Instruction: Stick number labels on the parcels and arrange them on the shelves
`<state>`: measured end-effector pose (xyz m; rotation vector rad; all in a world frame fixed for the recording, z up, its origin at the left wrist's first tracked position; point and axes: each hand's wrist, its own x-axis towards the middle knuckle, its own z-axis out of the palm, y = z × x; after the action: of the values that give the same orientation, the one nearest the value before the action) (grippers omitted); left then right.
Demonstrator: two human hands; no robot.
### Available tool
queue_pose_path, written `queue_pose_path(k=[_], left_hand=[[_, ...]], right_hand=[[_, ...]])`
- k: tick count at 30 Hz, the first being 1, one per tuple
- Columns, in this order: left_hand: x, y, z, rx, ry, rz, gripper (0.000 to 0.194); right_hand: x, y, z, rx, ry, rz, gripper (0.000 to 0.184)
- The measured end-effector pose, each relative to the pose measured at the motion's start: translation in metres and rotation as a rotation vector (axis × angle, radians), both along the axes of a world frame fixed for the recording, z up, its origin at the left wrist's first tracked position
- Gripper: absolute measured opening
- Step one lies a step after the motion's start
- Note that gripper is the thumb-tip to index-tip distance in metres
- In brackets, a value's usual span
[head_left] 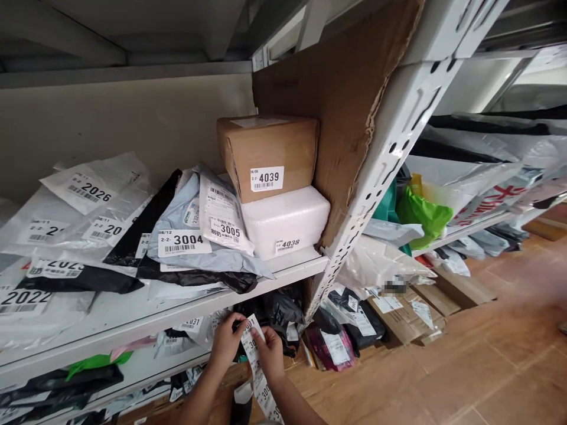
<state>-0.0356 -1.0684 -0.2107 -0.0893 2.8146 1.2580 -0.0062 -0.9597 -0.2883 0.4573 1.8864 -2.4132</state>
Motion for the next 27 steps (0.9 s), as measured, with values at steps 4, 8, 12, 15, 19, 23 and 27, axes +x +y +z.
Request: queue_pose_path(k=[4,8,12,15,19,23,27], left_hand=[[0.002,0.003,-0.010,-0.087,0.075,0.016,0.022],[0.004,0.009,-0.007,-0.206,0.141,-0.010,0.020],[0.001,0.031,0.017,-0.346,0.262,-0.006,0.041],[-0.009,0.051,0.037,-0.373,0.267,-0.398,0.053],[-0.035,0.059,0.049,-0.366,0.110,-0.745,0.040],[-0.057,0.052,0.048,-0.308,0.011,-0.727,0.039],[-0.061,0.054,0.043,-0.314,-0.024,-0.649,0.030]], right_hand=[[0.006,0.008,-0.015,0.036,-0.057,0.015,0.057],[0.024,0.025,-0.030,0.078,-0.134,0.015,0.064],[0.042,0.041,-0.025,0.050,-0.132,0.072,0.060],[0.042,0.052,-0.006,-0.028,-0.067,0.119,0.056],[0.024,0.076,0.022,-0.160,0.010,0.057,0.053],[-0.002,0.090,0.036,-0.204,0.066,-0.028,0.047],[-0.027,0.077,0.034,-0.172,0.091,-0.026,0.052]])
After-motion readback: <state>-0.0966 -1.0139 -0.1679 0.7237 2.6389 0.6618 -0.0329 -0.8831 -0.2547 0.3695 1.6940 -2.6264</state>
